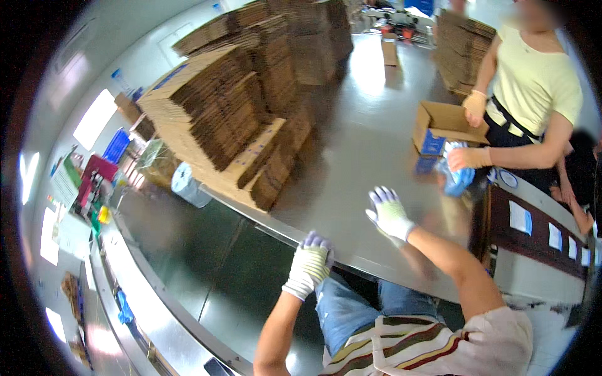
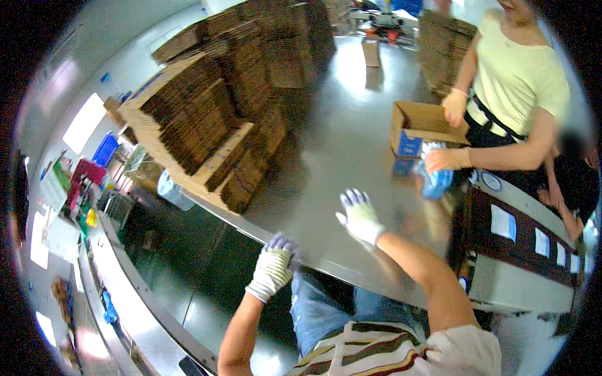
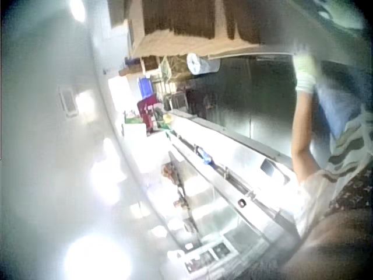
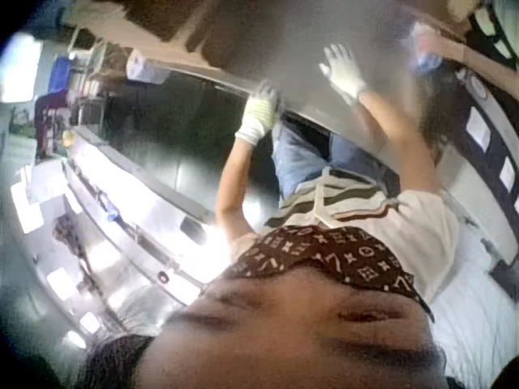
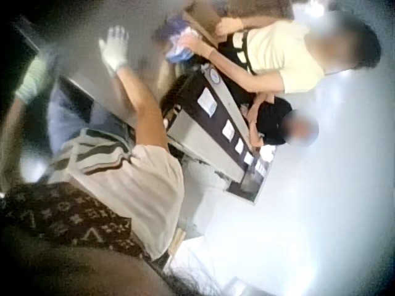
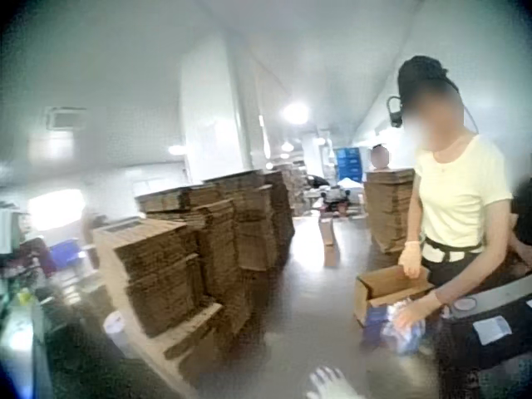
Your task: The person packs small blue packets into cardboard boxes by hand while standing at a stainless steel table in a manufacturing facility.
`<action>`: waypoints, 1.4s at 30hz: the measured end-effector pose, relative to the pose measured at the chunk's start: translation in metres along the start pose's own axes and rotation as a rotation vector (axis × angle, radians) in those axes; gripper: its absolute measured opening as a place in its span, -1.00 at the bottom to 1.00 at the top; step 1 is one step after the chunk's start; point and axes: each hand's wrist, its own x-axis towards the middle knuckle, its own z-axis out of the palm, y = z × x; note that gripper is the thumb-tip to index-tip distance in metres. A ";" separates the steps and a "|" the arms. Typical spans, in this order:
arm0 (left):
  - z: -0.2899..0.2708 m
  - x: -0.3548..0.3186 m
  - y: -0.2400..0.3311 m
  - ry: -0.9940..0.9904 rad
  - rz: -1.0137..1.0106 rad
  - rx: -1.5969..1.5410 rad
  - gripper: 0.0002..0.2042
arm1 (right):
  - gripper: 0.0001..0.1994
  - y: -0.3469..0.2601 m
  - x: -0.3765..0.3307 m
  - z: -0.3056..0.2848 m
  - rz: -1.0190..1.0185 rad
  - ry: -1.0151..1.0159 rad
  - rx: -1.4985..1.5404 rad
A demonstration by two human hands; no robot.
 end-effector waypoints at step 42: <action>-0.309 0.184 -0.119 0.580 -0.371 0.784 -0.84 | -0.58 -0.006 -0.033 -0.006 0.057 0.131 0.152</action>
